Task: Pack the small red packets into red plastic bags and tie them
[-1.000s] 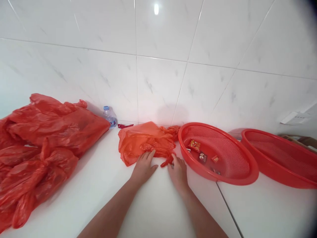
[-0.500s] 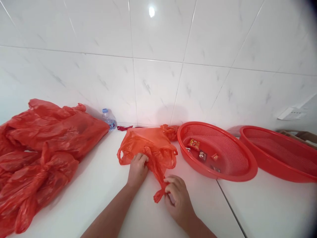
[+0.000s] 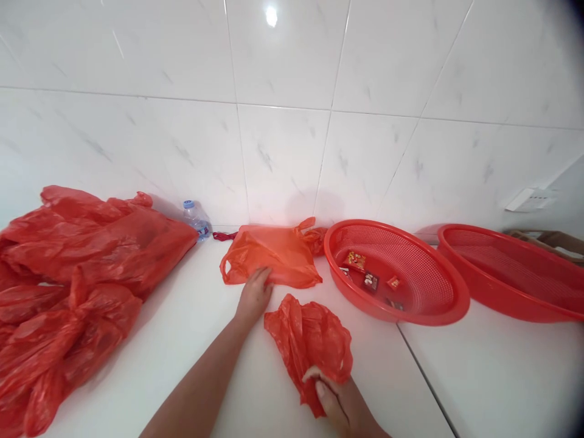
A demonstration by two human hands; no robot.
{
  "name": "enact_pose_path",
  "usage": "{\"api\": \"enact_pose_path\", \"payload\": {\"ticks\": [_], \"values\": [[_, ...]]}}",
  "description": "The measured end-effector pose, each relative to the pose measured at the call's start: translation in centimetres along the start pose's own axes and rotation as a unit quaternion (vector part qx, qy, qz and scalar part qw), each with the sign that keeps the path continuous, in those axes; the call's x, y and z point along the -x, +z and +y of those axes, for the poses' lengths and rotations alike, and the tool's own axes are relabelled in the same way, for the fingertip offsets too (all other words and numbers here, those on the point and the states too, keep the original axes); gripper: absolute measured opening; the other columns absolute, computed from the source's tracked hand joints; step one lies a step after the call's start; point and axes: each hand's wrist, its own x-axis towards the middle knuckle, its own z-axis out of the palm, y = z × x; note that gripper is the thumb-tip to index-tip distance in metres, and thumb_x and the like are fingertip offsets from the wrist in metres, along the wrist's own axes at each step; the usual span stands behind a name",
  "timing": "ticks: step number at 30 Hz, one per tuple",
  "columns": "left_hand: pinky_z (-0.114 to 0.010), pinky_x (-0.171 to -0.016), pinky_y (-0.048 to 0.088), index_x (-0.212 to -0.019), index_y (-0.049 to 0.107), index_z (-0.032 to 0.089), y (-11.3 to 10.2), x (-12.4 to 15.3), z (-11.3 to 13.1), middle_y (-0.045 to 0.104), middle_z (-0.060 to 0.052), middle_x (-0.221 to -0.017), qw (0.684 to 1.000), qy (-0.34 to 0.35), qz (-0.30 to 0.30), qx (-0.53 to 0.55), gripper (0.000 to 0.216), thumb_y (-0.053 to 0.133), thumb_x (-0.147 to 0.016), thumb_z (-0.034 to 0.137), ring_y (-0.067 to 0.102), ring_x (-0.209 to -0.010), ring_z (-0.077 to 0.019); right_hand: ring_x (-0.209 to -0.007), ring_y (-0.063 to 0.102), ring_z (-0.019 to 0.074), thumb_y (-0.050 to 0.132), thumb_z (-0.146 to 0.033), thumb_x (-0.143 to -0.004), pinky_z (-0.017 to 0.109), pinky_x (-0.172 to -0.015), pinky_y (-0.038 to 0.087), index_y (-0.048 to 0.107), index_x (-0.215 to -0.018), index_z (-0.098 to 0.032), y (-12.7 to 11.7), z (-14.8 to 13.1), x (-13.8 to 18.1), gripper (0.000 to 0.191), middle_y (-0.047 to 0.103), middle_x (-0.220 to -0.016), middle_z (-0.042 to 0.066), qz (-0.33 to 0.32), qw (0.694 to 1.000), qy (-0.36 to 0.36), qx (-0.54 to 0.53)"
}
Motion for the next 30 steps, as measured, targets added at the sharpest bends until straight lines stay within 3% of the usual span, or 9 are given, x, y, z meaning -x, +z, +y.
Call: {"api": "enact_pose_path", "payload": {"ticks": [3, 6, 11, 14, 17, 19, 21, 26, 30], "values": [[-0.045, -0.099, 0.041, -0.109, 0.061, 0.020, -0.8, 0.4, 1.3, 0.062, -0.009, -0.115, 0.999, 0.000, 0.037, 0.012, 0.027, 0.044, -0.088, 0.021, 0.053, -0.115, -0.0247, -0.066, 0.057, 0.0144, 0.029, -0.042, -0.094, 0.026, -0.067, 0.046, 0.062, -0.095, -0.021, -0.5, -0.5, 0.1, 0.038, 0.063, -0.075, 0.003, 0.003, 0.998, 0.055, -0.022], [-0.039, -0.093, 0.045, -0.104, 0.062, 0.021, -2.3, 2.8, 4.5, 0.065, -0.008, -0.106, 0.998, 0.038, 0.041, 0.028, 0.022, 0.047, -0.088, 0.025, 0.058, -0.103, -0.0220, -0.064, 0.057, 0.0135, 0.031, -0.039, -0.094, 0.025, -0.067, 0.046, 0.064, -0.090, -0.020, -0.5, -0.5, -0.4, 0.038, 0.062, -0.071, 0.001, -0.017, 0.999, 0.031, -0.010], [-0.037, -0.090, 0.046, -0.125, 0.053, 0.023, -3.5, 7.3, 10.0, 0.062, -0.012, -0.119, 0.958, 0.196, -0.178, 0.112, 0.044, 0.056, -0.085, 0.038, 0.057, -0.105, -0.0246, -0.065, 0.059, 0.0147, 0.043, -0.024, -0.085, 0.023, -0.060, 0.046, 0.062, -0.078, -0.020, 0.2, 0.2, -1.1, 0.020, 0.063, -0.069, 0.001, -0.006, 1.000, -0.003, 0.026], [-0.042, -0.100, 0.039, -0.131, 0.049, 0.021, -2.7, 8.1, 11.1, 0.051, -0.015, -0.133, 0.930, 0.146, -0.280, 0.187, 0.069, 0.062, -0.073, 0.057, 0.049, -0.119, -0.0301, -0.066, 0.063, 0.0145, 0.041, -0.013, -0.080, 0.022, -0.059, 0.047, 0.060, -0.074, -0.020, 0.4, 0.3, -1.2, 0.021, 0.067, -0.072, 0.000, -0.041, 0.999, -0.008, -0.005], [-0.041, -0.097, 0.040, -0.095, 0.068, 0.020, -1.6, 8.0, 10.8, 0.058, -0.013, -0.121, 0.922, 0.075, -0.287, 0.249, 0.053, 0.066, -0.064, 0.063, 0.052, -0.112, -0.0309, -0.066, 0.065, 0.0148, 0.040, -0.010, -0.078, 0.023, -0.064, 0.048, 0.064, -0.077, -0.021, -0.1, 0.3, -1.4, 0.026, 0.070, -0.073, 0.000, -0.046, 0.997, -0.029, 0.047], [-0.037, -0.090, 0.044, -0.072, 0.065, 0.018, -1.1, 7.8, 10.3, 0.062, -0.011, -0.108, 0.916, 0.044, -0.287, 0.277, 0.041, 0.069, -0.066, 0.058, 0.056, -0.102, -0.0277, -0.074, 0.066, 0.0171, 0.046, -0.012, -0.076, 0.026, -0.069, 0.049, 0.066, -0.091, -0.023, -0.5, 0.4, -1.6, 0.027, 0.072, -0.084, 0.002, -0.012, 0.993, -0.048, 0.107], [-0.033, -0.082, 0.046, -0.069, 0.062, 0.017, -0.7, 7.7, 10.0, 0.063, -0.009, -0.098, 0.912, 0.015, -0.287, 0.294, 0.031, 0.067, -0.073, 0.047, 0.058, -0.092, -0.0232, -0.079, 0.066, 0.0184, 0.048, -0.015, -0.077, 0.027, -0.072, 0.049, 0.064, -0.103, -0.024, -1.0, 0.7, -1.5, 0.032, 0.072, -0.091, 0.003, 0.001, 0.989, -0.044, 0.145], [-0.026, -0.066, 0.044, -0.079, 0.061, 0.018, -1.0, 7.6, 9.8, 0.062, -0.002, -0.077, 0.901, -0.083, -0.244, 0.348, 0.017, 0.063, -0.079, 0.035, 0.056, -0.073, -0.0159, -0.070, 0.062, 0.0181, 0.041, -0.026, -0.089, 0.027, -0.064, 0.045, 0.050, -0.124, -0.021, -1.7, 0.5, -1.0, 0.037, 0.069, -0.082, 0.003, 0.016, 0.978, -0.016, 0.209], [-0.028, -0.071, 0.048, -0.077, 0.060, 0.017, -2.6, 6.6, 10.2, 0.063, -0.001, -0.079, 0.861, -0.176, -0.156, 0.451, 0.019, 0.062, -0.079, 0.036, 0.059, -0.075, -0.0155, -0.058, 0.054, 0.0137, 0.035, -0.028, -0.093, 0.024, -0.059, 0.039, 0.061, -0.091, -0.021, -2.2, -0.1, -0.8, 0.027, 0.064, -0.065, -0.001, 0.014, 0.970, -0.052, 0.237]]}}
